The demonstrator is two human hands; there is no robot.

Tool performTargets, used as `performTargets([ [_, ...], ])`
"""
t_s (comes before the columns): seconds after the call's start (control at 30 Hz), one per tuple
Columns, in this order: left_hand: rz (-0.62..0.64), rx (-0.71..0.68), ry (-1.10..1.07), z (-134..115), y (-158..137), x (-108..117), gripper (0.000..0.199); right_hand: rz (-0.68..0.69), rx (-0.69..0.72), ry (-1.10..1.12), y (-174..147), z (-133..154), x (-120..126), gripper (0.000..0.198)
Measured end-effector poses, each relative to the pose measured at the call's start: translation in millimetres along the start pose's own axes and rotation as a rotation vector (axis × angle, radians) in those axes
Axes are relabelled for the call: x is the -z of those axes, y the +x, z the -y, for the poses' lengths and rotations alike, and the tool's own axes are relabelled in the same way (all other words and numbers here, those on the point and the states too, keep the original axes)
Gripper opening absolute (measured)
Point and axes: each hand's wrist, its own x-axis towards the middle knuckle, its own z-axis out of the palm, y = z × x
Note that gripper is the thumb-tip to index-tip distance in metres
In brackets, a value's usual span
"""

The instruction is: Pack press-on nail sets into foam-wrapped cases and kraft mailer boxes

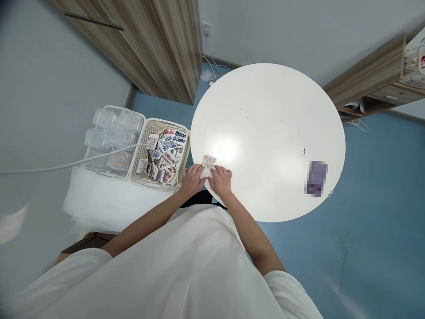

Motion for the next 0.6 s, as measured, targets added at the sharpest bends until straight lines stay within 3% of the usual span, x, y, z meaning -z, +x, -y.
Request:
performTargets([
  [0.6, -0.030, 0.049, 0.010, 6, 12, -1, 0.051, 0.035, -0.020, -0.016, 26, 8, 1, 0.035],
])
